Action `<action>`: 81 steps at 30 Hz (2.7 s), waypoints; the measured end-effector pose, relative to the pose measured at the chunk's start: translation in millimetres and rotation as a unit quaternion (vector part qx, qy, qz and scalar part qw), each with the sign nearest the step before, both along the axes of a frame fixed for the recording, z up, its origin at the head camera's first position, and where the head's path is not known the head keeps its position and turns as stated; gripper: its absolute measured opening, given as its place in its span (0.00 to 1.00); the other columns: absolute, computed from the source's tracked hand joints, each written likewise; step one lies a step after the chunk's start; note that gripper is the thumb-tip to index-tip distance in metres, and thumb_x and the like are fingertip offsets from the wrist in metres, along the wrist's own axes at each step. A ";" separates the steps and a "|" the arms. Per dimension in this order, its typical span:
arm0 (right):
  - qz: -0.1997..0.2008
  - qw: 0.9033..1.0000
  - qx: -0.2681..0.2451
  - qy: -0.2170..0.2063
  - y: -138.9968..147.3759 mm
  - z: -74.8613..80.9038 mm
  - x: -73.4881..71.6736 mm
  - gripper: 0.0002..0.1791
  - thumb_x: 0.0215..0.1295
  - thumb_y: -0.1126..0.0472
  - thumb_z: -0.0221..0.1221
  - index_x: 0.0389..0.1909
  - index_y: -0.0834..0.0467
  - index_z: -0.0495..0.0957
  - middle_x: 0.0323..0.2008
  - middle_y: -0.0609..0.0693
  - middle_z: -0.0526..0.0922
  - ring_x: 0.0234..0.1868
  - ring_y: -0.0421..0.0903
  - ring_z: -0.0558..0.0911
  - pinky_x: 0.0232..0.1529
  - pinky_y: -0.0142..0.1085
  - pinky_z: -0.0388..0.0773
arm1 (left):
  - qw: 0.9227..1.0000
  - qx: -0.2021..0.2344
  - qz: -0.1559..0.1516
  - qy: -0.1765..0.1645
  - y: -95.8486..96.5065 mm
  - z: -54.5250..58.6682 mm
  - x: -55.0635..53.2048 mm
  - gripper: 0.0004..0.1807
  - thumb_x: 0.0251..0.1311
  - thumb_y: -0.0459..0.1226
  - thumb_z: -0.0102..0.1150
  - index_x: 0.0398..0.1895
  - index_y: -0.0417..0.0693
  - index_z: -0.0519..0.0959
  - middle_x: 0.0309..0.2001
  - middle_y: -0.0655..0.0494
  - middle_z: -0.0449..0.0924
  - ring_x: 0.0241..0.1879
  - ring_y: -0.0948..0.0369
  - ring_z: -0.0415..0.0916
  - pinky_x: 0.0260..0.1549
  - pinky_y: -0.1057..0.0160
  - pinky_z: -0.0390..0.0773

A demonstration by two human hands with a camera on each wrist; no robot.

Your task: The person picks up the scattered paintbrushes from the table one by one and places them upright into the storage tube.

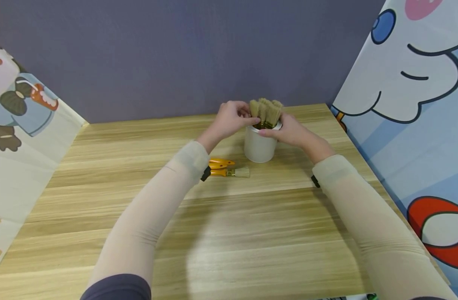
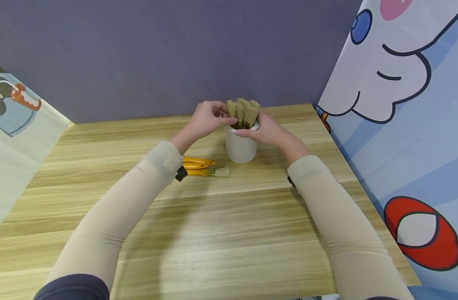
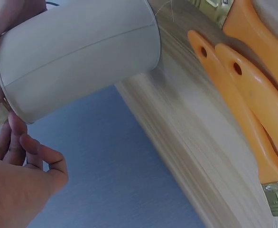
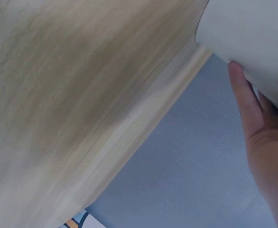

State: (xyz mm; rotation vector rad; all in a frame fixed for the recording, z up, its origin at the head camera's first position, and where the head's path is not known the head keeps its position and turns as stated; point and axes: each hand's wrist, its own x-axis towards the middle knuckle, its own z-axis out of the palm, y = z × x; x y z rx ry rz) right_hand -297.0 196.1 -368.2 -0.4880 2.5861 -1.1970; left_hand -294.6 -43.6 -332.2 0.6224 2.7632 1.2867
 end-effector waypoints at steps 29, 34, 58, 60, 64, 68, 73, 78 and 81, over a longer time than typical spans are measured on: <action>0.002 1.000 0.005 0.003 0.1 0.3 -0.4 0.48 0.71 0.37 0.66 0.82 0.57 0.59 0.62 0.63 0.79 0.50 0.55 0.83 0.45 0.42 0.81 | 0.999 -0.019 0.019 -0.030 9.9 -5.1 -4.2 0.31 0.64 0.50 0.74 0.66 0.50 0.77 0.37 0.54 0.72 0.34 0.59 0.66 0.32 0.62 0.67; 0.003 1.000 -0.005 0.003 -0.3 0.2 0.2 0.49 0.71 0.38 0.66 0.83 0.56 0.56 0.64 0.63 0.78 0.51 0.56 0.82 0.46 0.41 0.81 | 0.999 -0.022 0.016 -0.034 10.6 -5.1 -5.4 0.32 0.65 0.50 0.73 0.68 0.49 0.77 0.36 0.54 0.71 0.33 0.60 0.65 0.31 0.62 0.66; -0.009 1.000 -0.004 0.015 -1.7 -0.7 -0.5 0.49 0.69 0.40 0.69 0.80 0.60 0.60 0.66 0.65 0.78 0.57 0.60 0.83 0.52 0.50 0.82 | 0.999 -0.015 -0.022 -0.032 -44.9 20.2 -0.2 0.36 0.63 0.55 0.75 0.71 0.56 0.76 0.50 0.51 0.78 0.46 0.53 0.74 0.45 0.56 0.75; -0.010 1.000 -0.001 0.011 -1.7 -0.7 -0.1 0.49 0.69 0.40 0.68 0.81 0.60 0.59 0.68 0.65 0.77 0.58 0.61 0.83 0.54 0.51 0.82 | 0.998 -0.023 -0.028 -0.041 -55.8 22.2 0.6 0.35 0.63 0.56 0.74 0.71 0.57 0.76 0.54 0.50 0.78 0.51 0.53 0.75 0.49 0.53 0.77; -0.011 1.000 0.003 0.004 -0.8 -0.2 0.5 0.52 0.69 0.39 0.68 0.83 0.60 0.56 0.72 0.66 0.74 0.62 0.62 0.81 0.58 0.55 0.81 | 0.997 -0.037 -0.026 -0.059 -78.2 22.3 1.9 0.34 0.62 0.57 0.74 0.69 0.59 0.78 0.57 0.50 0.79 0.54 0.55 0.76 0.54 0.52 0.78; -0.010 1.000 0.003 0.002 -0.3 -0.5 0.0 0.53 0.69 0.40 0.68 0.84 0.60 0.54 0.74 0.66 0.72 0.65 0.62 0.80 0.60 0.57 0.80 | 0.995 -0.058 -0.023 -0.073 -103.8 15.7 3.7 0.30 0.65 0.56 0.73 0.67 0.57 0.80 0.57 0.51 0.79 0.51 0.54 0.75 0.51 0.52 0.76; -0.006 1.000 0.004 0.004 -0.6 -1.2 -0.5 0.52 0.69 0.40 0.69 0.83 0.59 0.56 0.73 0.66 0.72 0.66 0.62 0.80 0.61 0.58 0.79 | 0.989 -0.103 -0.022 -0.102 -135.5 -1.8 9.1 0.24 0.69 0.53 0.70 0.64 0.57 0.83 0.57 0.51 0.80 0.47 0.52 0.74 0.46 0.53 0.75; -0.007 1.000 0.002 0.005 -0.3 -1.1 -0.4 0.52 0.69 0.40 0.69 0.83 0.59 0.55 0.74 0.66 0.72 0.67 0.62 0.79 0.63 0.58 0.78 | 0.984 -0.136 -0.035 -0.107 -157.7 -21.9 14.3 0.19 0.71 0.46 0.69 0.60 0.50 0.86 0.58 0.48 0.82 0.42 0.53 0.73 0.44 0.55 0.73; -0.011 1.000 0.002 0.003 0.9 -0.7 -0.6 0.52 0.69 0.40 0.69 0.83 0.59 0.55 0.74 0.65 0.71 0.67 0.62 0.78 0.63 0.58 0.78 | 0.981 -0.155 -0.050 -0.102 -164.3 -33.0 16.7 0.16 0.71 0.42 0.68 0.56 0.46 0.87 0.57 0.46 0.84 0.41 0.52 0.74 0.43 0.55 0.74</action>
